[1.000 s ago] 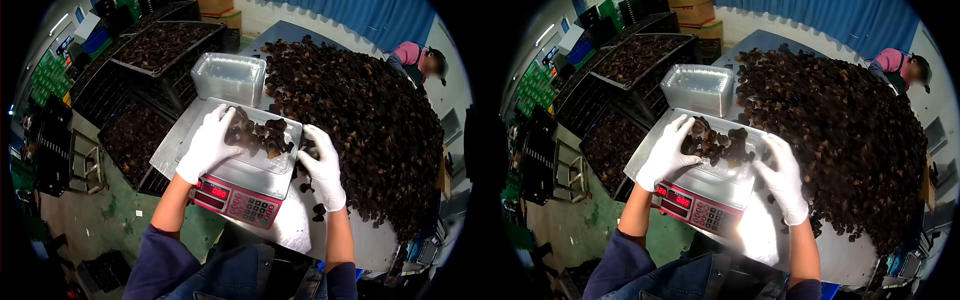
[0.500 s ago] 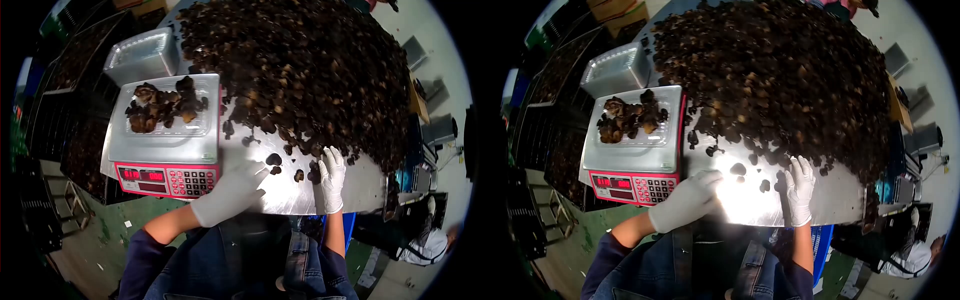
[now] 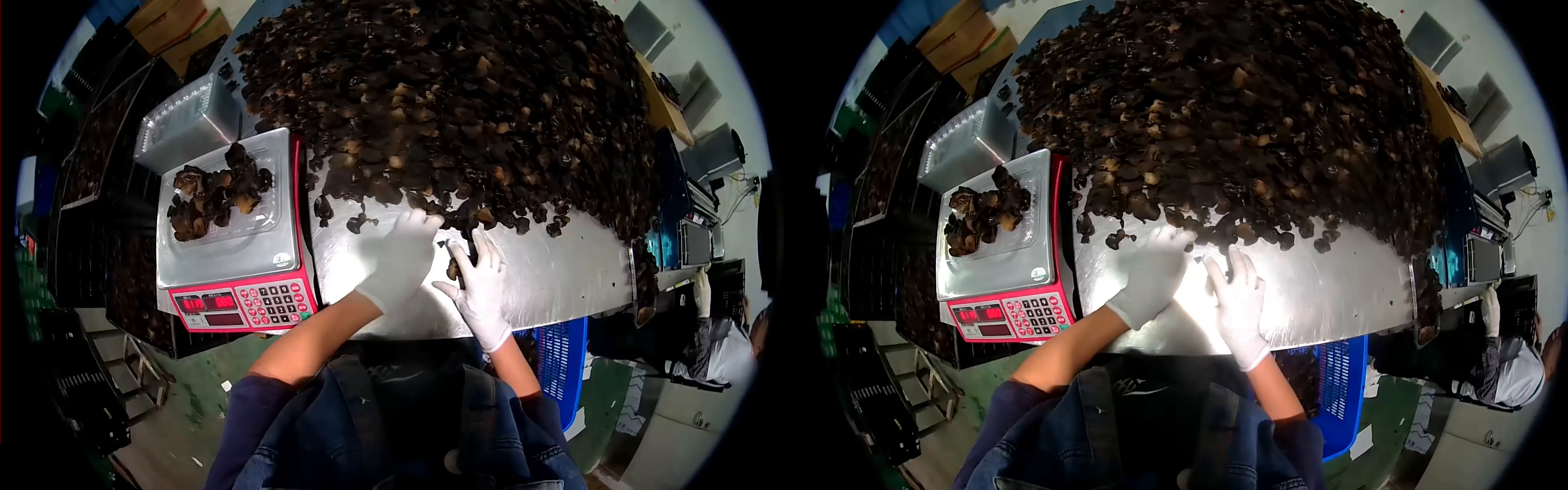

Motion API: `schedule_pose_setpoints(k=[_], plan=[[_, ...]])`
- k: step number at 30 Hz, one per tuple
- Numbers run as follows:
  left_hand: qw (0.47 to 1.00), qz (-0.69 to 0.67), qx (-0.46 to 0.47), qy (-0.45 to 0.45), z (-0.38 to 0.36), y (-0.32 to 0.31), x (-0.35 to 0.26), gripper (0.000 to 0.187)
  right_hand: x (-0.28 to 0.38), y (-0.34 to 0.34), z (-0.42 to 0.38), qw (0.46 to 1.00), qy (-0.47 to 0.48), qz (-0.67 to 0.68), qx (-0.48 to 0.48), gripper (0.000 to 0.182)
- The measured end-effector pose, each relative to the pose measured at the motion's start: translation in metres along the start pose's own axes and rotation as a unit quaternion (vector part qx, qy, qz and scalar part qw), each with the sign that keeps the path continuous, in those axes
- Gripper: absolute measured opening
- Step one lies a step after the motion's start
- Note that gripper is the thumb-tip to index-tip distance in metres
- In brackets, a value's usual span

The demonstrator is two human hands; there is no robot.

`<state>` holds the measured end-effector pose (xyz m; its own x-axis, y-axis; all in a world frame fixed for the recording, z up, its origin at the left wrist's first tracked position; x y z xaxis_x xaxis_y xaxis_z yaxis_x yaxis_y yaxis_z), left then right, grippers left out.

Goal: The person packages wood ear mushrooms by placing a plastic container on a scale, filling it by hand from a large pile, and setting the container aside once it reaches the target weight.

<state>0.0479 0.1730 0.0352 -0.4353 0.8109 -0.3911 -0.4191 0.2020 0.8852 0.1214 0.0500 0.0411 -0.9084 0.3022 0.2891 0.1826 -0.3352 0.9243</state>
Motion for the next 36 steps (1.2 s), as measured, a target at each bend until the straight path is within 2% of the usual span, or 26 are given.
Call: schedule_pose_setpoints(k=[2, 4, 5, 6, 8, 9, 10, 12, 13, 14, 17, 18, 19, 20, 22, 24, 28, 30, 32, 33, 34, 36], plan=[[0.999, -0.052, 0.015, -0.005, 0.027, 0.013, -0.020, 0.043, -0.012, -0.011, 0.007, 0.999, -0.009, -0.006, -0.035, 0.046], [0.997, -0.059, 0.031, -0.049, 0.047, 0.018, -0.037, 0.050, -0.032, -0.011, 0.011, 0.989, -0.061, 0.093, -0.097, 0.027], [0.996, -0.024, 0.002, -0.085, 0.053, -0.009, -0.035, 0.049, -0.044, -0.010, 0.011, 0.981, -0.107, 0.131, -0.094, 0.018], [0.994, -0.035, -0.025, -0.096, 0.058, -0.011, -0.041, 0.054, -0.046, 0.006, 0.014, 0.974, -0.103, 0.146, -0.141, 0.016], [0.996, 0.017, 0.019, -0.090, 0.062, -0.025, -0.047, 0.059, -0.075, 0.012, 0.007, 0.956, -0.137, 0.201, -0.163, 0.015], [0.993, 0.057, 0.047, -0.095, 0.062, -0.033, -0.049, 0.063, -0.086, 0.020, 0.007, 0.940, -0.185, 0.226, -0.176, 0.014], [0.992, 0.061, -0.006, -0.110, 0.062, -0.033, -0.052, 0.048, -0.098, 0.026, 0.009, 0.939, -0.187, 0.201, -0.204, 0.016], [0.992, 0.080, 0.039, -0.093, 0.067, -0.049, -0.055, 0.029, -0.101, 0.040, 0.028, 0.937, -0.137, 0.221, -0.232, 0.023], [0.990, 0.099, -0.020, -0.095, 0.067, -0.045, -0.060, 0.014, -0.100, 0.041, 0.037, 0.944, -0.174, 0.210, -0.188, 0.041], [0.990, 0.103, -0.021, -0.091, 0.068, -0.049, -0.061, 0.014, -0.101, 0.036, 0.046, 0.954, -0.178, 0.187, -0.151, 0.045], [0.992, 0.072, 0.012, -0.105, 0.073, -0.051, -0.064, 0.012, -0.090, 0.031, 0.062, 0.980, -0.162, 0.095, -0.069, 0.041], [0.991, 0.077, 0.030, -0.105, 0.075, -0.047, -0.065, 0.012, -0.088, 0.032, 0.062, 0.984, -0.115, 0.101, -0.094, 0.037], [0.994, 0.056, 0.012, -0.093, 0.077, -0.041, -0.060, 0.013, -0.092, 0.025, 0.065, 0.983, -0.140, 0.073, -0.088, 0.034], [0.996, 0.032, -0.006, -0.083, 0.075, -0.036, -0.058, 0.014, -0.088, 0.030, 0.066, 0.978, -0.106, 0.130, -0.120, 0.030], [0.997, -0.023, -0.011, -0.068, 0.071, -0.012, -0.053, 0.024, -0.107, 0.014, 0.065, 0.974, -0.121, 0.146, -0.126, 0.028], [0.996, -0.036, -0.054, -0.060, 0.065, 0.019, -0.046, 0.024, -0.122, 0.003, 0.064, 0.966, -0.102, 0.184, -0.150, 0.030], [0.984, -0.153, -0.090, 0.013, 0.019, 0.163, 0.003, 0.030, -0.120, 0.002, 0.064, 0.956, -0.101, 0.203, -0.184, 0.028], [0.974, -0.039, -0.220, -0.022, -0.006, 0.203, 0.045, 0.029, -0.083, 0.019, 0.077, 0.955, -0.121, 0.217, -0.159, 0.026], [0.960, -0.078, -0.257, 0.083, -0.033, 0.238, 0.109, 0.024, -0.053, 0.022, 0.092, 0.948, -0.089, 0.274, -0.139, 0.023], [0.947, -0.031, -0.293, 0.129, -0.047, 0.261, 0.132, 0.024, -0.034, 0.022, 0.101, 0.939, -0.058, 0.304, -0.149, 0.021], [0.928, 0.017, -0.328, 0.174, -0.061, 0.281, 0.153, 0.023, -0.008, 0.028, 0.111, 0.934, -0.081, 0.329, -0.110, 0.021], [0.909, -0.022, -0.361, 0.207, -0.087, 0.308, 0.189, 0.026, 0.048, 0.036, 0.132, 0.915, -0.011, 0.392, -0.092, 0.022]])
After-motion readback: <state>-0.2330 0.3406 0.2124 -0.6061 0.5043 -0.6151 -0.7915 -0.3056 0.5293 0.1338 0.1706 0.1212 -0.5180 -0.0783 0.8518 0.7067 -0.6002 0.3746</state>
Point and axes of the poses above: each hand's wrist, its own z-axis towards the middle knuckle, its own y-axis out of the back of the hand, x = y × z, the point moved 7 cm from there along z, towards the middle knuckle, and after that the axes turned 4 degrees about z, right-handed, at the moved point
